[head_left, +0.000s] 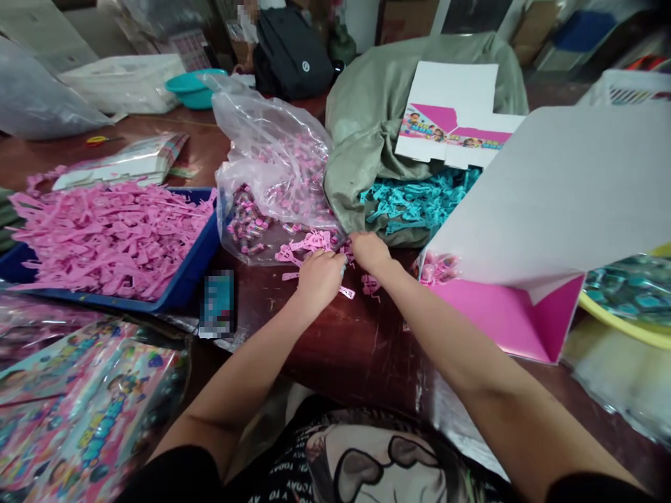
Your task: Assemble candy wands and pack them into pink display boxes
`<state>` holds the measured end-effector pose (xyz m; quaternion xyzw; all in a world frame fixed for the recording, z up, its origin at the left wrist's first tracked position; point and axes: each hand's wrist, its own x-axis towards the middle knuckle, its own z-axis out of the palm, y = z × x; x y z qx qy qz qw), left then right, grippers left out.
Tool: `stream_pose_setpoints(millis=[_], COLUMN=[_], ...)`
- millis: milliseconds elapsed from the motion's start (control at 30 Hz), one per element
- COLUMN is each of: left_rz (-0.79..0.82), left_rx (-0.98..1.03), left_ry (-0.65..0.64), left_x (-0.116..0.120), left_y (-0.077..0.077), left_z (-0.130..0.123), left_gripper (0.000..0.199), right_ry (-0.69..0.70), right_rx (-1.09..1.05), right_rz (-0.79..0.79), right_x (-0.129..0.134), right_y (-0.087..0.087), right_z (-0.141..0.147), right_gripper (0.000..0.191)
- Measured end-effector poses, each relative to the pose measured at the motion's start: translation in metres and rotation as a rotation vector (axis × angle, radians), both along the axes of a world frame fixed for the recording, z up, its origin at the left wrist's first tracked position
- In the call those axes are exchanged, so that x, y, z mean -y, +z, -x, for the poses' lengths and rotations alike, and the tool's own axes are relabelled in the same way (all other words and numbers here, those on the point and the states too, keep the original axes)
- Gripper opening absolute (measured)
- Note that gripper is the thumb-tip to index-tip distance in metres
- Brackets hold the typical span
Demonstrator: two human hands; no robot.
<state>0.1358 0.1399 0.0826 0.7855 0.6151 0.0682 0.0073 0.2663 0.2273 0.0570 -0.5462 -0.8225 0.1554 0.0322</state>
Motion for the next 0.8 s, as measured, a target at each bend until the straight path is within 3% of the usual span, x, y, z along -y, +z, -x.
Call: stream_pose_setpoints(millis=[100,233,300,367,500,600,700,800], left_rz=[0.007,0.019,0.020,0.036,0.036,0.023,-0.089,-0.099], left_rx=[0.012,0.120,0.220,0.291,0.389,0.954,1.628,2.050], left_ry=[-0.044,-0.151,-0.108,-0.044,0.015,0.078,0.339,0.602], left_x=[0.014,0.032,0.032,0.029,0.027,0.039,0.055,0.076], left_y=[-0.006,-0.030,-0.042,-0.047,-0.036,-0.020,-0.012,-0.015], left_z=[-0.015,-0.048,-0.063,-0.070,-0.051,-0.031,-0.030,-0.041], left_gripper=[0.024,0.023,0.035,0.034,0.030,0.050,0.068,0.052], right_ry=[-0.034,-0.061,-0.063,-0.043,-0.033,-0.135,-0.214,-0.248], right_rx=[0.056,0.059,0.033,-0.033,-0.337,-0.568,-0.843,-1.032], right_rz=[0.064,0.063,0.017,-0.042,-0.134,-0.141,-0.204,-0.261], right_x=[-0.021,-0.019,-0.007,0.012,0.056,0.081,0.110,0.143], right_y=[0.004,0.023,0.037,0.046,0.038,0.015,-0.006,-0.022], right_z=[0.008,0.004,-0.004,-0.016,-0.043,-0.046,-0.022,0.009], right_gripper=[0.034,0.034,0.036,0.036,0.031,0.034,0.034,0.027])
